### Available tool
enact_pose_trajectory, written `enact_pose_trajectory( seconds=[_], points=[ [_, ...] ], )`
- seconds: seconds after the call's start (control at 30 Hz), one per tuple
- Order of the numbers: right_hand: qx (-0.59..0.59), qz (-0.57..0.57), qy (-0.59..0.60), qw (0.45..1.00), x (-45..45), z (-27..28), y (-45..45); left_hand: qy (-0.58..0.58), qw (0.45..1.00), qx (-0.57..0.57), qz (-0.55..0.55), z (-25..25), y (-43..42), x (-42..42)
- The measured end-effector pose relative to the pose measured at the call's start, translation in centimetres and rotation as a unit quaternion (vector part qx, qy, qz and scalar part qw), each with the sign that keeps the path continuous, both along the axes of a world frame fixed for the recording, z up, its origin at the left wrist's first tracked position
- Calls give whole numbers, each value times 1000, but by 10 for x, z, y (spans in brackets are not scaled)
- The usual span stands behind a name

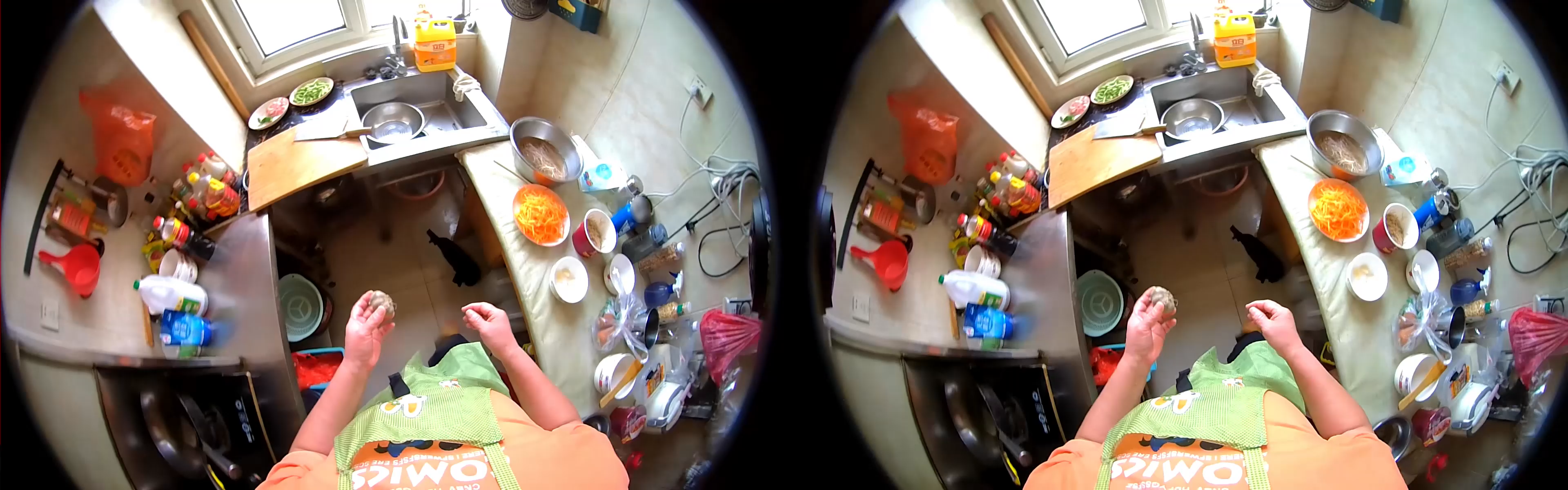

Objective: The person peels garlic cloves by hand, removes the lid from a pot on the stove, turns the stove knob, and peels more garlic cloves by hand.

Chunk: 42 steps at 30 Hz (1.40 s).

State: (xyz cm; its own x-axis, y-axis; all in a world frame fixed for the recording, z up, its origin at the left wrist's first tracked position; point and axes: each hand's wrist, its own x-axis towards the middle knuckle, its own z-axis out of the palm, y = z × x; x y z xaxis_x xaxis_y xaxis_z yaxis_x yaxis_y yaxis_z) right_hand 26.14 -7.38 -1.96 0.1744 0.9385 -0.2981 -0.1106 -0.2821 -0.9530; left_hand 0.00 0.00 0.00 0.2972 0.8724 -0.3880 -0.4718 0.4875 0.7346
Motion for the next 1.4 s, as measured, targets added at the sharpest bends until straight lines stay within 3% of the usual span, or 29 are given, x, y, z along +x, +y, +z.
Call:
enact_pose_trajectory(
  seconds=[0.07, 0.1, 0.2, 0.3, 0.47, 0.53, 0.6, 0.63, 0.67, 0.8, 0.93, 1.03, 1.1, 1.17, 1.23, 1.3, 1.33, 1.4],
  points=[
    [22, -33, -9, 999, 11, 16, 8, -47, 999, 22, 1, 25, 13, 20],
    [26, -34, 31, 999, 10, 4, 75, -15, 1000, 4, -2, 39, 82, 26],
    [53, -24, 13, 998, 56, 16, 158, -148, 987, 3, -57, 33, 161, 72],
    [68, -8, 29, 997, 78, 34, 235, -327, 933, -100, -112, 50, 225, 104],
    [126, 24, 8, 992, 92, 63, 350, -371, 904, -122, -174, 68, 321, 140],
    [182, 17, -13, 983, 91, 72, 390, -292, 937, -83, -171, 72, 359, 148],
    [211, 3, -63, 975, 90, 83, 430, -77, 987, 77, -117, 75, 401, 159],
    [237, -12, -112, 965, 88, 87, 447, 39, 984, 145, -96, 72, 423, 166],
    [249, -23, -123, 960, 86, 91, 466, 120, 959, 248, -61, 65, 445, 173],
    [156, -20, -252, 955, 86, 94, 531, 306, 846, 436, -41, 56, 519, 192],
    [138, -39, -230, 963, 90, 71, 583, 315, 799, 509, -60, 47, 567, 218],
    [125, -85, -136, 979, 96, 48, 613, 303, 831, 448, -132, 32, 596, 232],
    [131, -98, -152, 975, 106, 35, 627, 281, 849, 416, -165, 13, 611, 238],
    [72, -71, -225, 969, 117, 19, 639, 195, 930, 209, -234, -15, 622, 245],
    [28, -57, -241, 968, 122, 4, 648, 211, 931, 178, -238, -19, 631, 254],
    [75, -89, -306, 945, 127, -17, 660, 197, 946, 47, -253, -25, 642, 267],
    [16, -112, -309, 944, 132, -27, 665, 203, 944, 13, -261, -32, 645, 273],
    [14, -100, -304, 947, 140, -53, 673, 183, 953, -29, -239, -47, 648, 279]
  ],
)
